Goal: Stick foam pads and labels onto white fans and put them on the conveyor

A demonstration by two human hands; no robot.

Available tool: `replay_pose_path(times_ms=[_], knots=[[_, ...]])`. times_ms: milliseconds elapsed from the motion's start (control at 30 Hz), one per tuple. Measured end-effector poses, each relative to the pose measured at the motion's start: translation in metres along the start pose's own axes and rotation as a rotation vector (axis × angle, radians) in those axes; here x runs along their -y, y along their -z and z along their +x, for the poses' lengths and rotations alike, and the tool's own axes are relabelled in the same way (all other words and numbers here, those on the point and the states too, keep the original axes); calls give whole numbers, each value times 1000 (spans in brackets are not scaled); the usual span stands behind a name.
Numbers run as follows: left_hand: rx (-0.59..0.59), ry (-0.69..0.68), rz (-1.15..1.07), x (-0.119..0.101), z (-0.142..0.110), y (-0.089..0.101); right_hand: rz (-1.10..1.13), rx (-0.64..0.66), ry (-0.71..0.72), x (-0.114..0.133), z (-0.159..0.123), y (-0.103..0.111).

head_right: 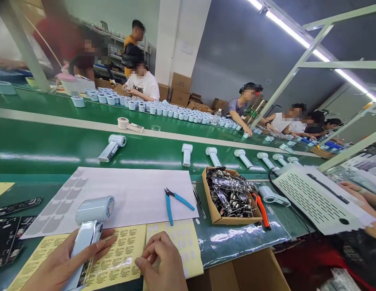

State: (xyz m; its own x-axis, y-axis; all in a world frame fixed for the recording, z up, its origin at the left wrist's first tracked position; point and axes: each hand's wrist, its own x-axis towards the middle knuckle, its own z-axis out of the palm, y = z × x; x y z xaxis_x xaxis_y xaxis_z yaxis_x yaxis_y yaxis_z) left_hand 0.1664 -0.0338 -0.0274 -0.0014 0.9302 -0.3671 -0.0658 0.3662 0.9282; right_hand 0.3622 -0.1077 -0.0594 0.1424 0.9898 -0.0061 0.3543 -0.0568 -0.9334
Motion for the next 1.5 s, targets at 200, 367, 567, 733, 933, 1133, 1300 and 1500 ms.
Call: replay_pose_path(times_ms=[200,367,567,733,933,1133,1300,1500], knots=[[-16,131,-58,-4,2,0,64,29,61,-3,-7,2],[48,147,-55,4,10,7,420,40,-5,16,-7,11],[41,318,-247,-20,-2,7,519,145,-13,67,10,-12],[-38,346,-427,-51,-12,1,413,212,-26,98,32,-34],[-65,257,-464,-49,-6,9,276,226,-41,113,48,-44],[-100,279,-480,-56,-5,12,152,255,-32,118,52,-50],[-179,235,-475,-58,2,11,45,184,216,108,52,-59],[-135,295,-495,-74,5,7,397,122,63,109,59,-61]])
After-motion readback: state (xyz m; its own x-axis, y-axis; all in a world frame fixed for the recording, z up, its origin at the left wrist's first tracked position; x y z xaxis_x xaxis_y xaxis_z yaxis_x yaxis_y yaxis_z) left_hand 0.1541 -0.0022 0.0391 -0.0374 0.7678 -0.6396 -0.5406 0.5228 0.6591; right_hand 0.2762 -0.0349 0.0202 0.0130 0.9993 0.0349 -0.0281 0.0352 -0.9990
